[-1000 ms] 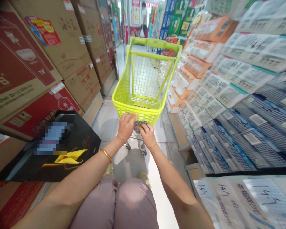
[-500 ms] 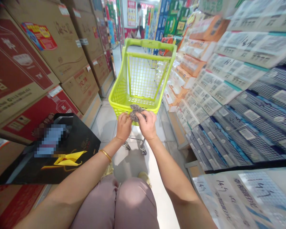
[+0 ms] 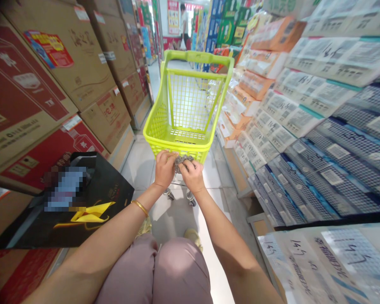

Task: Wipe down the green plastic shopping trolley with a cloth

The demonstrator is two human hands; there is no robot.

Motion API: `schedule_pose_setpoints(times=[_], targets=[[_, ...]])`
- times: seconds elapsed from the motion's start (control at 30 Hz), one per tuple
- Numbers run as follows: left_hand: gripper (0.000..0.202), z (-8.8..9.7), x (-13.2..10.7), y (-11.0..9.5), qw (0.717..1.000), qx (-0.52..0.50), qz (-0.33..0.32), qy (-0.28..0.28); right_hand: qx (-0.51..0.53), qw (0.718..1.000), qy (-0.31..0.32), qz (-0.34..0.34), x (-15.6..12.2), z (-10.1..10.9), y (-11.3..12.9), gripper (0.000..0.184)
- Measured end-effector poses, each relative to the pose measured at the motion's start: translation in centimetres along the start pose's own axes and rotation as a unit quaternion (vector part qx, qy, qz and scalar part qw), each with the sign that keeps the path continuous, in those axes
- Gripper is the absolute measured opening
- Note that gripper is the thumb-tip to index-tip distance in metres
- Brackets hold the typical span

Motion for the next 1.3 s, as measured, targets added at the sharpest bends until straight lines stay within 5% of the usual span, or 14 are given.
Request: schedule_pose_setpoints(times=[0.23,0.7,1.3], targets=[[0.019,0.1,0.1,0.0,1.0,-0.007,0.006,-0.007,-0.004,0.999,0.035,0.014,-1.3,-0.4,-0.5,0.018],[0.019,0.6,0.2,-0.4,0.999,0.047,-0.002,-0.017,0.045,0.996,-0.074,-0.035,5.4,4.9,0.7,0.019],[0.015,0.8,0.6,-0.4,1.0,0.004,0.011,-0.022,0.002,1.0,-0.002,0.004,-0.9,-0.1,-0.5,0.021]])
Point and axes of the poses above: each hand's wrist, its own x-axis towards the middle knuckle, its own z-axis out of the back of the hand, y = z × x, the point moved 6 cm from there along x, towards the middle knuckle, and after that the axes turned 13 degrees about -z, right-handed, at the moved point
